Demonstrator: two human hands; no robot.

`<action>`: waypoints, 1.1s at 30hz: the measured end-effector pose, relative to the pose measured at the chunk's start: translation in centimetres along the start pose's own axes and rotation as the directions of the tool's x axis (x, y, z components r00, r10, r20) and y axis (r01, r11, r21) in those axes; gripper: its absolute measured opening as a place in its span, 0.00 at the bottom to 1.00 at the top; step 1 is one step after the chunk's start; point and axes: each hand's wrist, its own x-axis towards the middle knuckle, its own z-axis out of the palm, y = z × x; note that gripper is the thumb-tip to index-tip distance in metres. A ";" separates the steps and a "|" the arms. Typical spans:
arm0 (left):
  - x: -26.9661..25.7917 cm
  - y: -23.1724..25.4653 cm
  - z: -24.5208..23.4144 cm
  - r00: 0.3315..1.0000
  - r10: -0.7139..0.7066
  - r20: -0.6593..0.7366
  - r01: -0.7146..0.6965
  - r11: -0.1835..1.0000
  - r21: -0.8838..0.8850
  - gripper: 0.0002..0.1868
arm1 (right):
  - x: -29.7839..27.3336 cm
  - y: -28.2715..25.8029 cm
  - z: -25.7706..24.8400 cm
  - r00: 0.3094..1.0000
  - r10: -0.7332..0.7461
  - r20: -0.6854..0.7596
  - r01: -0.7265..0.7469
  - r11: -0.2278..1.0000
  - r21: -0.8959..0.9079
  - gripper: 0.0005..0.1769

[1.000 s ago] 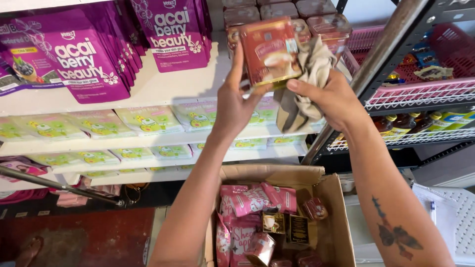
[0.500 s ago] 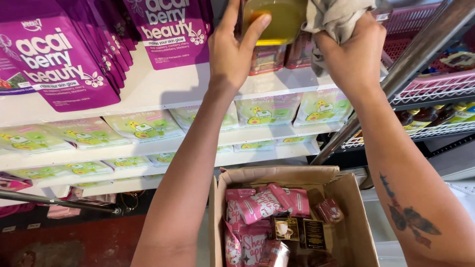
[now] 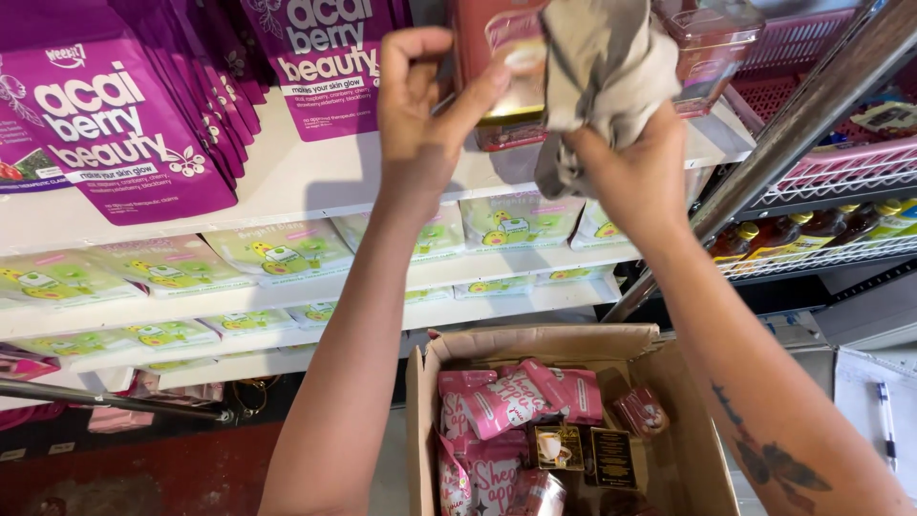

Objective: The person takes small, rectangular tins from a cardboard box on the floor, wipes them with a cloth, and places them on a shelf. The task involves handling the tins one by one, cleaning them, and arranging them in a row on the shelf.

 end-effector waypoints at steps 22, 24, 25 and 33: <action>4.4 -2.4 -7.4 0.946 0.292 0.139 -0.298 0.954 0.023 0.41 | 1.5 3.6 -3.7 0.945 -0.326 0.016 0.304 0.861 -0.408 0.08; 6.0 -3.2 -7.9 0.957 0.289 -0.004 -0.289 0.955 0.065 0.32 | 3.4 3.6 -4.0 0.968 -0.247 0.049 0.238 0.833 -0.500 0.07; 6.8 -3.9 -8.1 0.958 0.288 -0.006 -0.287 0.956 0.066 0.32 | 4.3 3.1 -3.7 0.968 -0.246 0.051 0.238 0.833 -0.499 0.07; 11.2 -9.8 -4.6 0.990 0.127 -0.055 -0.127 0.992 0.004 0.05 | 9.4 5.4 -1.7 0.930 -0.288 0.227 0.366 0.756 -0.542 0.10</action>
